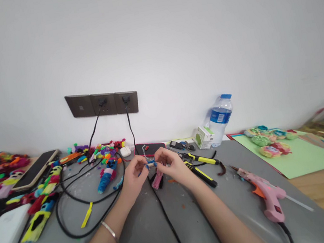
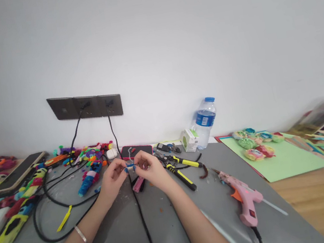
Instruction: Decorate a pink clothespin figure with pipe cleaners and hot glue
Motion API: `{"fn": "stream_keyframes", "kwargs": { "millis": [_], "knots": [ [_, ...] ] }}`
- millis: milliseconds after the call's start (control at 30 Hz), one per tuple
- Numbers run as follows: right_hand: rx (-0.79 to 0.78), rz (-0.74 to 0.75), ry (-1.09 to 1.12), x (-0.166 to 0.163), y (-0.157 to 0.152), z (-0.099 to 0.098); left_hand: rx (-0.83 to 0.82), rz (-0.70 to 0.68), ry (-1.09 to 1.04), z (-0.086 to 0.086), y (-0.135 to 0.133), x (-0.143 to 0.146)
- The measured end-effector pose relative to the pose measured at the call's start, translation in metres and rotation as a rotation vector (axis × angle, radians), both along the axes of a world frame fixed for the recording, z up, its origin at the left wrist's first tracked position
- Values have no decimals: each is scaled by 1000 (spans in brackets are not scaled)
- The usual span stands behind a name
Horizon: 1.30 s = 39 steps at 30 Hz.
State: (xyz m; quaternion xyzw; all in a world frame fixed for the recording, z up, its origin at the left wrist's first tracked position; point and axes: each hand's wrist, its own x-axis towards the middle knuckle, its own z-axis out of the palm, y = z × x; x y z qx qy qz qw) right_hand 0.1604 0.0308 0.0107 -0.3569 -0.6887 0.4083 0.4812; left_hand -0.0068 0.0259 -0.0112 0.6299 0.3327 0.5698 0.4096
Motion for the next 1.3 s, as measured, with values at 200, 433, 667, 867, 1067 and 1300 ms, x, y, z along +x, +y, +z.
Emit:
{"fn": "stream_keyframes", "kwargs": {
  "millis": [200,433,667,867,1067,1300],
  "knots": [
    [-2,12,11,-1,0,0,8,5,4,-1,1,0],
    [16,6,-10,-2,-2,2,6,18,9,-1,0,1],
    [40,45,-45,-1,-4,3,23,50,12,1,0,-1],
    [51,23,-37,-1,-4,2,24,48,18,1,-1,0],
    [45,11,-31,-1,-3,1,-5,32,17,-1,-2,0],
    [28,-7,-34,-1,-2,1,-22,43,10,2,-2,2]
  ]
}}
